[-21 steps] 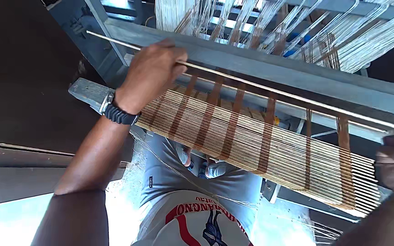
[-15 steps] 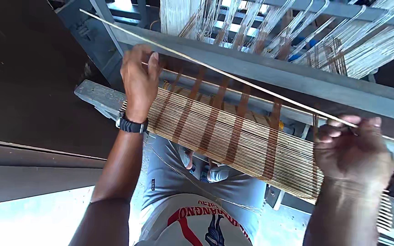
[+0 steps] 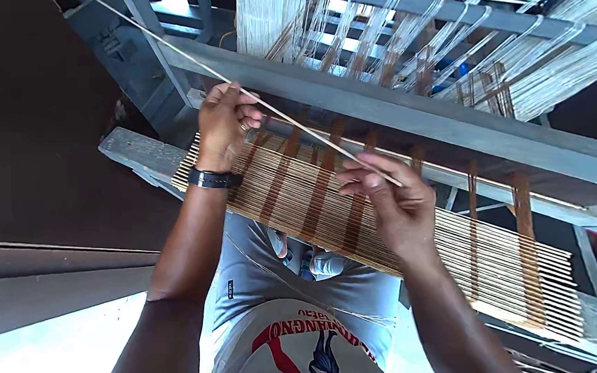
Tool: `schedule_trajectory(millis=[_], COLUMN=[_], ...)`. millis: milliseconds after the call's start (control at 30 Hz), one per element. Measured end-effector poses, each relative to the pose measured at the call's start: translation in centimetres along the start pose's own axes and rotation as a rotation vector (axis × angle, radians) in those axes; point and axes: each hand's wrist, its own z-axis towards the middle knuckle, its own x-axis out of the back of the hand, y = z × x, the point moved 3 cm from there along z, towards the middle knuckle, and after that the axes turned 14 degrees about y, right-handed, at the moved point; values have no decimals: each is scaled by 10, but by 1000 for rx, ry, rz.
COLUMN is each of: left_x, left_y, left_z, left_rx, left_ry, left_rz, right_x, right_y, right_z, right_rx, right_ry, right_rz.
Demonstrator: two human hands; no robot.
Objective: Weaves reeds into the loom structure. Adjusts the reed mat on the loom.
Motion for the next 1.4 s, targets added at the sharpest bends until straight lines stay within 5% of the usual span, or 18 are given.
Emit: schedule_trajectory(millis=[67, 167, 300, 567, 900, 1400], left_x=[15, 37, 66, 99, 103, 84], left_y=[8, 22, 32, 35, 38, 34], left_z=[26, 69, 117, 183, 256, 319], left_rx=[19, 27, -4, -11, -102, -194], left_ry=[29, 109, 221, 393, 516, 609], left_rz=[48, 125, 199, 227, 198, 355], right_x=[28, 88, 161, 182, 200, 207], right_y=[-4, -9, 26, 66, 107, 116], right_z=[20, 64, 107, 134, 238, 244], right_rx=[51, 219, 167, 142, 78, 69], right_ry=[-147, -102, -104, -78, -62, -55], right_rz=[-444, -1036, -1364, -1447, -1493, -1507])
